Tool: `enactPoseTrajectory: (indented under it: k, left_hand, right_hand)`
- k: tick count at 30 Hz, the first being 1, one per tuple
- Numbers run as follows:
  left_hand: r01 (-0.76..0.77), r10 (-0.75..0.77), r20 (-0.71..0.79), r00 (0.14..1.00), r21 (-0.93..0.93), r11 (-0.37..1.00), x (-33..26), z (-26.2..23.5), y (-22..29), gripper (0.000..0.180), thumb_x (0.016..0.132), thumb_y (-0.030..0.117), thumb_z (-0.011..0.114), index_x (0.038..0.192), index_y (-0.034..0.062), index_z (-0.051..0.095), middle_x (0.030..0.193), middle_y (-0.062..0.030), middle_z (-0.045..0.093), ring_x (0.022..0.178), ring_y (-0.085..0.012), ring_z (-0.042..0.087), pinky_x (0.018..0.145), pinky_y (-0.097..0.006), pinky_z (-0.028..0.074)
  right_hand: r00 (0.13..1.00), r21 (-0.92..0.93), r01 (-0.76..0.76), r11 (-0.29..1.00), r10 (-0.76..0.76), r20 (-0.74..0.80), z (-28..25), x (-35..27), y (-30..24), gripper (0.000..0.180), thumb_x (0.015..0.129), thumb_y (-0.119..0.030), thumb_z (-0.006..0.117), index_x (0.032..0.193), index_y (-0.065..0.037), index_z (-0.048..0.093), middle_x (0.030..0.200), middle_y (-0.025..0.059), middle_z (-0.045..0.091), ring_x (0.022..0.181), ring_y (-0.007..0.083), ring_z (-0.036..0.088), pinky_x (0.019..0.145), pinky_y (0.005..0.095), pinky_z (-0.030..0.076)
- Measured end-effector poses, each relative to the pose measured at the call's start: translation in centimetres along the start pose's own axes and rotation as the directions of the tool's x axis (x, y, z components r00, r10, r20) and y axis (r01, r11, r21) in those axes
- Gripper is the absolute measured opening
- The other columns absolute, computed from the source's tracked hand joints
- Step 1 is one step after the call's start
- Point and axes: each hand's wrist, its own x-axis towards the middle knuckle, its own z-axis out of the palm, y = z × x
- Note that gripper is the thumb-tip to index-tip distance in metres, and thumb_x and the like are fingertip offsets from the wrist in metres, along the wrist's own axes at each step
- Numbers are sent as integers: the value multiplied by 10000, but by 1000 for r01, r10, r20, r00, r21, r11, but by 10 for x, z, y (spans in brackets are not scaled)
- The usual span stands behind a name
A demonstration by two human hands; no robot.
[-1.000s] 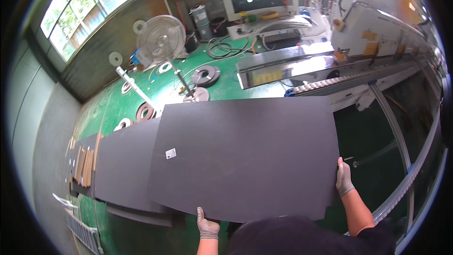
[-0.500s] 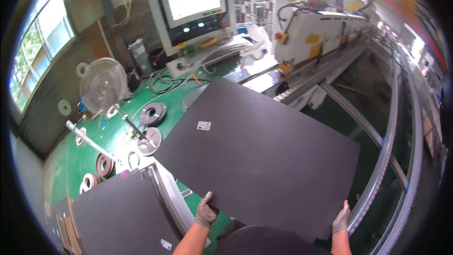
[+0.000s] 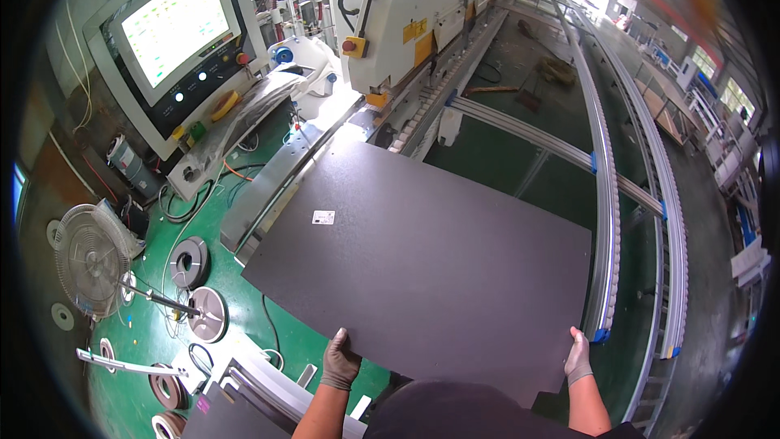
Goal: The person picks up rectangular panels from a stack, feeds them into an edge-banding machine, and places them onto another stack after processing.
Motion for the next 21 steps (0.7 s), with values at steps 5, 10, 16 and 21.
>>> enactPoseTrajectory:
  k: [5, 10, 16, 21]
  left_hand:
    - [-138, 129, 62, 990, 169, 976, 31, 9, 36, 370, 981, 303, 583, 1224, 24, 571, 1190, -89, 639, 1123, -247, 599, 994, -434, 468]
    - [-176, 140, 133, 981, 318, 932, 49, 16, 58, 430, 1019, 318, 527, 1301, -2, 476, 1215, -116, 597, 1089, -243, 611, 961, -426, 494]
    - [-385, 450, -3, 893, 514, 767, 69, 18, 52, 473, 1065, 348, 400, 1340, -36, 425, 1260, -156, 550, 1151, -242, 562, 1007, -386, 449]
    - [-400, 533, -5, 846, 655, 641, 90, 26, 52, 472, 1080, 352, 342, 1335, -36, 421, 1249, -157, 553, 1161, -233, 546, 1002, -350, 445]
  right_hand:
    - [984, -213, -71, 975, 103, 142, 41, -77, 32, 411, 926, -469, 597, 1102, -97, 612, 1024, 39, 667, 912, 204, 639, 729, 391, 522]
    - [987, -300, -158, 941, 149, -52, 61, -80, 37, 383, 911, -514, 622, 1074, -167, 615, 929, -46, 660, 810, 119, 612, 574, 331, 440]
    - [986, -11, -115, 993, 112, -123, 67, -57, 45, 389, 924, -451, 642, 1181, -163, 591, 1068, 7, 675, 900, 191, 665, 637, 366, 529]
    - [964, 10, -130, 991, 129, -234, 91, -59, 27, 476, 903, -480, 662, 1246, -163, 569, 1162, 24, 646, 1028, 233, 639, 828, 461, 538]
